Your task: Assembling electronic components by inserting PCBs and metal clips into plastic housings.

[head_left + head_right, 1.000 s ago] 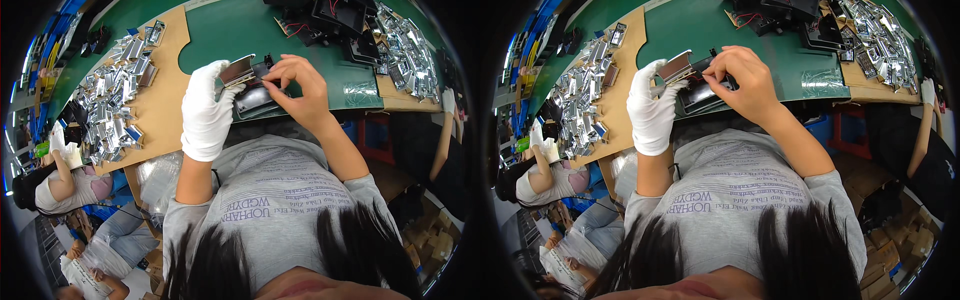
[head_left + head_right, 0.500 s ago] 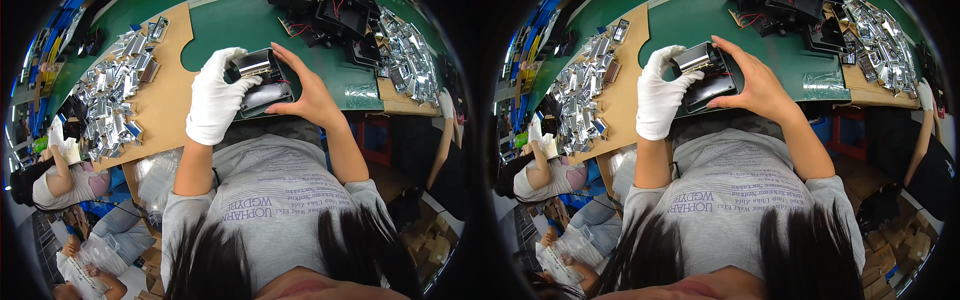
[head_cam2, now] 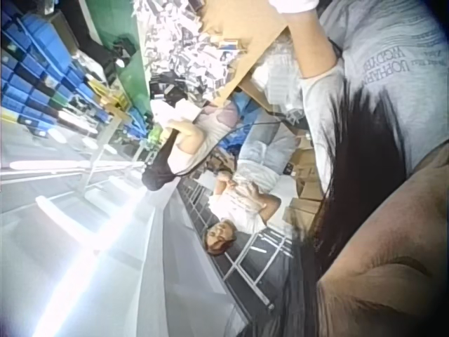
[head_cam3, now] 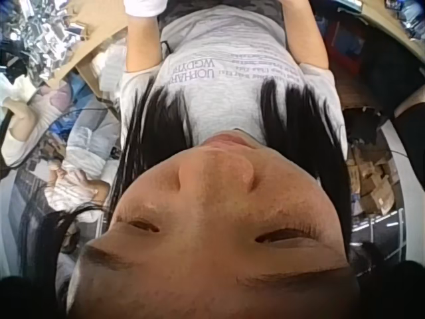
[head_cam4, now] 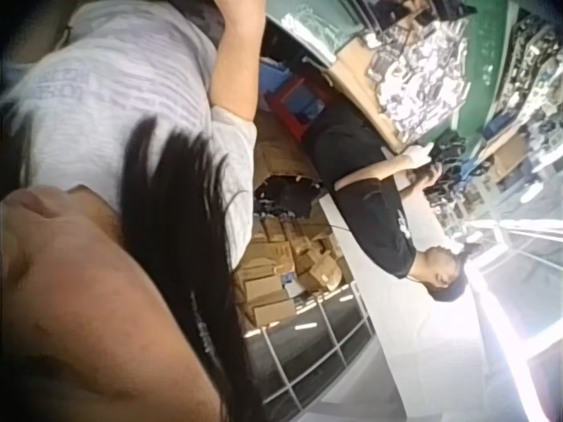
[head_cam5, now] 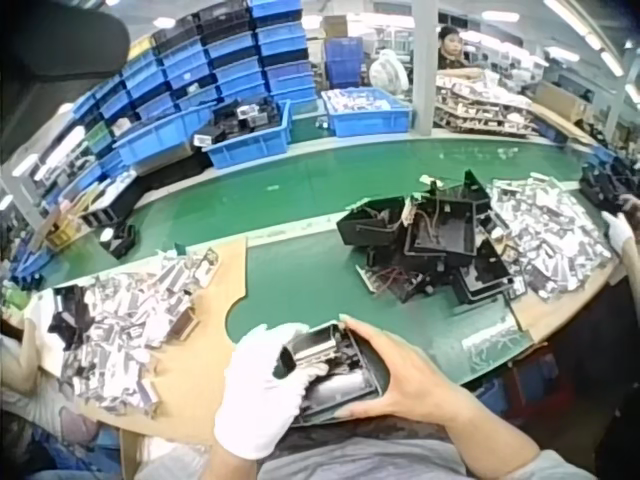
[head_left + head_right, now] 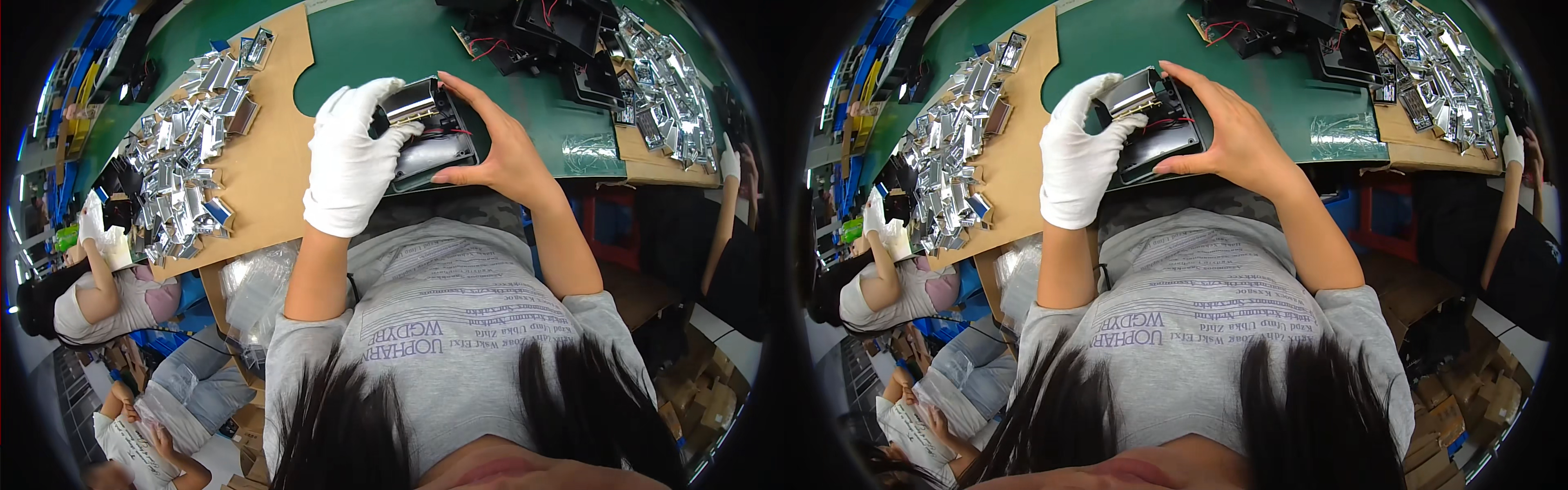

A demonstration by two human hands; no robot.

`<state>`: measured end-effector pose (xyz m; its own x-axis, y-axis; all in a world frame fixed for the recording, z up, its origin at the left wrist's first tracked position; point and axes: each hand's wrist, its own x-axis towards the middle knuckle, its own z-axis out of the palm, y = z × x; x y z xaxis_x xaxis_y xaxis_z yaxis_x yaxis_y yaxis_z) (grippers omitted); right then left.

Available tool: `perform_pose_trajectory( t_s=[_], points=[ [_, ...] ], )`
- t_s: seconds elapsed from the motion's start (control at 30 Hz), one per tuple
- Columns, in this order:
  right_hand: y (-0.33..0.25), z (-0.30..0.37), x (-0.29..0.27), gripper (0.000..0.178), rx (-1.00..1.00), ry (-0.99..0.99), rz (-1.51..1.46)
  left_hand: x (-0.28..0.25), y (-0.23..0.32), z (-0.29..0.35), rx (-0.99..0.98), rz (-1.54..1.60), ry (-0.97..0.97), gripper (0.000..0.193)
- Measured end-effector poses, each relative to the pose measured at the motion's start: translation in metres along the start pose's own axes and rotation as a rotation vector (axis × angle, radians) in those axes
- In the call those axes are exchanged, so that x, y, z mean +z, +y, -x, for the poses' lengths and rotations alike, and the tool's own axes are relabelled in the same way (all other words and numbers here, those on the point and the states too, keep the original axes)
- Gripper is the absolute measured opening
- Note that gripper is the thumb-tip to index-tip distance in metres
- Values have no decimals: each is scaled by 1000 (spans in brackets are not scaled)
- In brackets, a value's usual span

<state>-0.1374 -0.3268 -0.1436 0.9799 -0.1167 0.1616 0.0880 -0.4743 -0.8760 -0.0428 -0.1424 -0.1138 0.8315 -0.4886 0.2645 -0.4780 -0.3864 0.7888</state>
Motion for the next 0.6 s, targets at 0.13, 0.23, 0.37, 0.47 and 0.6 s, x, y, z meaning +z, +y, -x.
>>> perform_pose_trajectory(
  t_s=[0.13,0.23,0.37,0.47,0.6],
  points=[
    [2,0,1,113,1,12,3,-2,0,-2,182,-215,5,48],
    [6,0,3,108,-59,40,52,-2,-2,-4,181,-193,22,48],
    [7,1,3,105,-80,55,71,0,-3,-4,183,-208,14,47],
    [7,1,4,105,-82,57,74,0,-3,-3,182,-230,2,46],
    [8,1,4,105,-99,63,88,-2,0,-4,231,-434,-107,44]
  ],
)
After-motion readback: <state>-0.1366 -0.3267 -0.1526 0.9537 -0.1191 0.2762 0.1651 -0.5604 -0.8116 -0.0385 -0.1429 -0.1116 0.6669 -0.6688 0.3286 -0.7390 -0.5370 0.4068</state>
